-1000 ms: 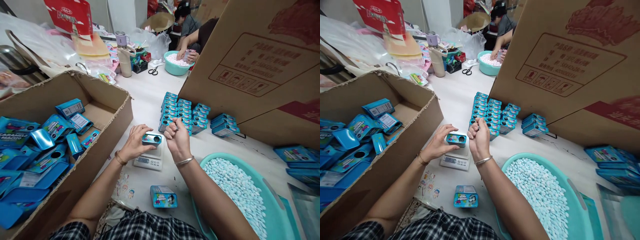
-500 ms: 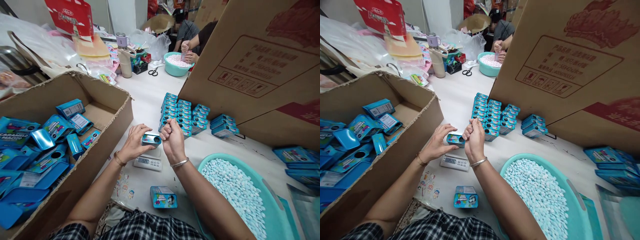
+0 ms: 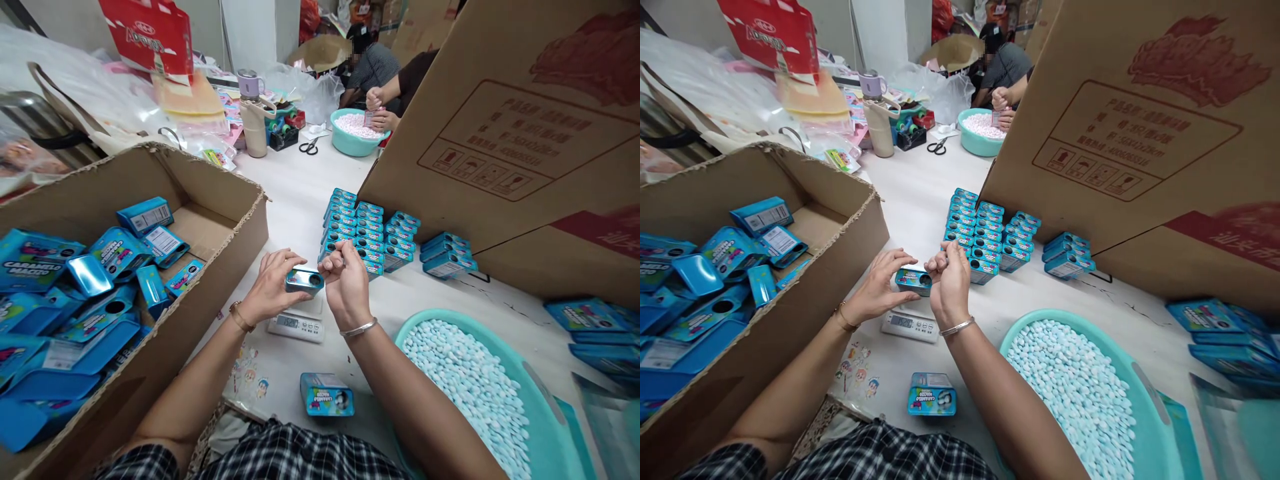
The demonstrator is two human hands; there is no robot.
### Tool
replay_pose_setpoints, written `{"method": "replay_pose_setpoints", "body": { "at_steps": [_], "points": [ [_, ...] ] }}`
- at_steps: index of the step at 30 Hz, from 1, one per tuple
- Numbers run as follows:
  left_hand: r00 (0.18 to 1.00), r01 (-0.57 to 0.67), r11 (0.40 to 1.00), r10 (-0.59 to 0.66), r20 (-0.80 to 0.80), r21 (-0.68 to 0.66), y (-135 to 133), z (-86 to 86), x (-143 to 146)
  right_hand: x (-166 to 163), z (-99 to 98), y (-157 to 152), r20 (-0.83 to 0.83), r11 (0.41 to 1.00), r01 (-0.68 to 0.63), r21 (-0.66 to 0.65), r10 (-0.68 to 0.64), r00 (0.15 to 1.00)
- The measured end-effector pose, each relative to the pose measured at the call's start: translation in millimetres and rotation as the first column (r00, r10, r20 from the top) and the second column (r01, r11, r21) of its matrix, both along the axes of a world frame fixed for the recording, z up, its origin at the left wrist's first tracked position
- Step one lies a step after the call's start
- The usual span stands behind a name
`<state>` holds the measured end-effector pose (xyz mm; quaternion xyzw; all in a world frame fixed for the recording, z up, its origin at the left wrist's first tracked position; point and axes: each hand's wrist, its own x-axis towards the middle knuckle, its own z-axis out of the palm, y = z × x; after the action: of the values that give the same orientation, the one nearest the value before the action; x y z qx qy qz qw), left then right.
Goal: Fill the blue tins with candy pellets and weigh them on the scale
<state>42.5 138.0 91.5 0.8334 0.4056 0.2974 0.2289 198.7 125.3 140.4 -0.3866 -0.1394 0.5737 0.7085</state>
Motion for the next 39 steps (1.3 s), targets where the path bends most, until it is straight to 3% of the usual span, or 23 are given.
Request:
{"method": "replay_pose_setpoints", "body": {
  "at_steps": [5,8,12,14,18,22,25,28,34,36,39],
  "points": [
    [0.999,-0.018,1.0,0.018,0.036,0.004,-1.6,1.9,-7.7,10.6,7.8,-1.3,-0.165,0.996,-0.044,-0.078,0.031,0.986],
    [0.975,-0.159,0.987,0.152,0.162,0.033,-12.4,2.8,-22.9,20.9,9.2,-4.3,-0.233,0.987,-0.039,-0.158,0.001,0.972],
    [0.877,-0.411,0.912,0.393,0.278,0.007,-50.6,-11.0,-42.6,38.9,8.4,-12.3,-0.209,0.988,-0.009,-0.155,-0.024,0.978],
    [0.869,-0.418,0.907,0.418,0.265,-0.058,-78.3,-25.3,-44.9,46.9,7.6,-17.2,-0.157,0.994,-0.02,-0.111,0.002,0.988],
    [0.963,-0.179,0.957,0.218,0.156,-0.229,-131.0,-56.0,-30.7,55.4,5.7,-25.4,0.065,0.985,-0.151,-0.078,0.156,0.986],
    [0.998,0.053,0.954,-0.043,0.039,-0.294,-152.3,-72.9,-9.0,57.2,2.4,-29.2,0.384,0.94,-0.309,-0.144,0.341,0.858],
    [0.972,0.211,0.928,-0.233,-0.039,-0.307,-145.5,-74.8,0.4,59.0,-0.2,-29.0,0.677,0.906,-0.382,-0.183,0.398,0.619],
    [0.909,0.369,0.872,-0.41,-0.069,-0.321,-128.9,-71.8,5.2,57.7,-0.5,-26.8,0.882,0.879,-0.446,-0.169,0.337,0.329],
    [0.781,0.539,0.787,-0.6,-0.171,-0.301,-103.7,-67.4,15.1,41.9,1.9,-17.6,0.943,0.799,-0.523,-0.297,0.33,-0.032],
    [0.745,0.579,0.771,-0.632,-0.214,-0.265,-101.6,-68.5,19.3,42.7,1.9,-15.5,0.945,0.806,-0.513,-0.296,0.324,-0.037],
    [0.695,0.621,0.748,-0.663,-0.278,-0.234,-101.9,-71.4,26.3,57.2,3.2,-18.4,0.949,0.863,-0.47,-0.187,0.282,0.141]
  ]
}}
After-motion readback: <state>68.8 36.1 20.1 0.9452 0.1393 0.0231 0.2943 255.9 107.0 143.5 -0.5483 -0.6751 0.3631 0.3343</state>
